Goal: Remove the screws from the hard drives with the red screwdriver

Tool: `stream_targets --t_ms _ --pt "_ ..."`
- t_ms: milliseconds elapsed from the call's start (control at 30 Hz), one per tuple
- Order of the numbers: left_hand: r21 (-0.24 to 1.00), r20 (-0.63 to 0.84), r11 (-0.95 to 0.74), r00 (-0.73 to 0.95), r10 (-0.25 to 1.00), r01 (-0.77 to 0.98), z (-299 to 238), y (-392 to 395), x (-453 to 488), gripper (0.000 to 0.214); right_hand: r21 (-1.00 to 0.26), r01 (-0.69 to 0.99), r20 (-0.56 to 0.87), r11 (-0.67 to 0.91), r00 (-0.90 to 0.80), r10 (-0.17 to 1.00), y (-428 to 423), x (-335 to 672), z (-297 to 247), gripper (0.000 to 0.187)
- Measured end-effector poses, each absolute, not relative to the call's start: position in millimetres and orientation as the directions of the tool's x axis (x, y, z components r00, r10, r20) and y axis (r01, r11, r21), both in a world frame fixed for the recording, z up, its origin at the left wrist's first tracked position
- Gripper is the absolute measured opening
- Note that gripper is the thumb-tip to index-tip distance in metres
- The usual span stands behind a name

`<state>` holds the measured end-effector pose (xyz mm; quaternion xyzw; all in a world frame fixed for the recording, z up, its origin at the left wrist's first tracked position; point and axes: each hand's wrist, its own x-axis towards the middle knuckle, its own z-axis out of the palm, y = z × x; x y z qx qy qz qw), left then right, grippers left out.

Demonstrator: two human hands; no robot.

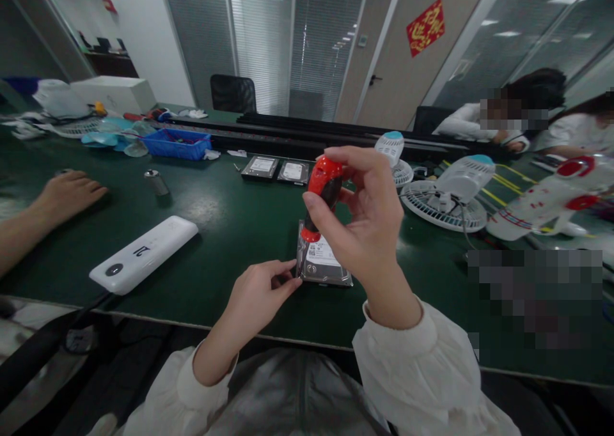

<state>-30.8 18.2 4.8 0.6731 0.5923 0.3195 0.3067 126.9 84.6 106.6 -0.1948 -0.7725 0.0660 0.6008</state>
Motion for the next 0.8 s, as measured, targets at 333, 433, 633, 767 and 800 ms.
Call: stream_targets --t_ms 333,433,633,767,800 --pt "0.83 0.065 -0.071 0.03 0.997 0.554 5.0 17.3 -29.7 0.028 -0.33 0.226 0.909 0.917 -0.186 0.373 85.5 125.9 105.7 0.038" --pt "0.809 0.103 -0.106 0.038 0.994 0.578 6.6 17.2 -28.5 0.013 -0.316 0.234 0.91 0.919 -0.201 0.364 85.6 126.1 105.8 0.04" --pt "0.797 0.101 -0.104 0.038 0.994 0.595 9.0 17.6 -28.3 0.011 -0.288 0.231 0.928 0.929 -0.174 0.331 84.1 124.3 106.2 0.039" --pt "0.8 0.099 -0.099 0.031 0.995 0.592 7.1 17.7 -28.5 0.012 -0.323 0.252 0.91 0.912 -0.183 0.373 83.2 124.9 105.3 0.04" --pt "0.801 0.1 -0.097 0.029 0.995 0.59 6.7 17.8 -28.6 0.012 -0.328 0.256 0.908 0.91 -0.181 0.378 82.9 125.2 105.2 0.04"
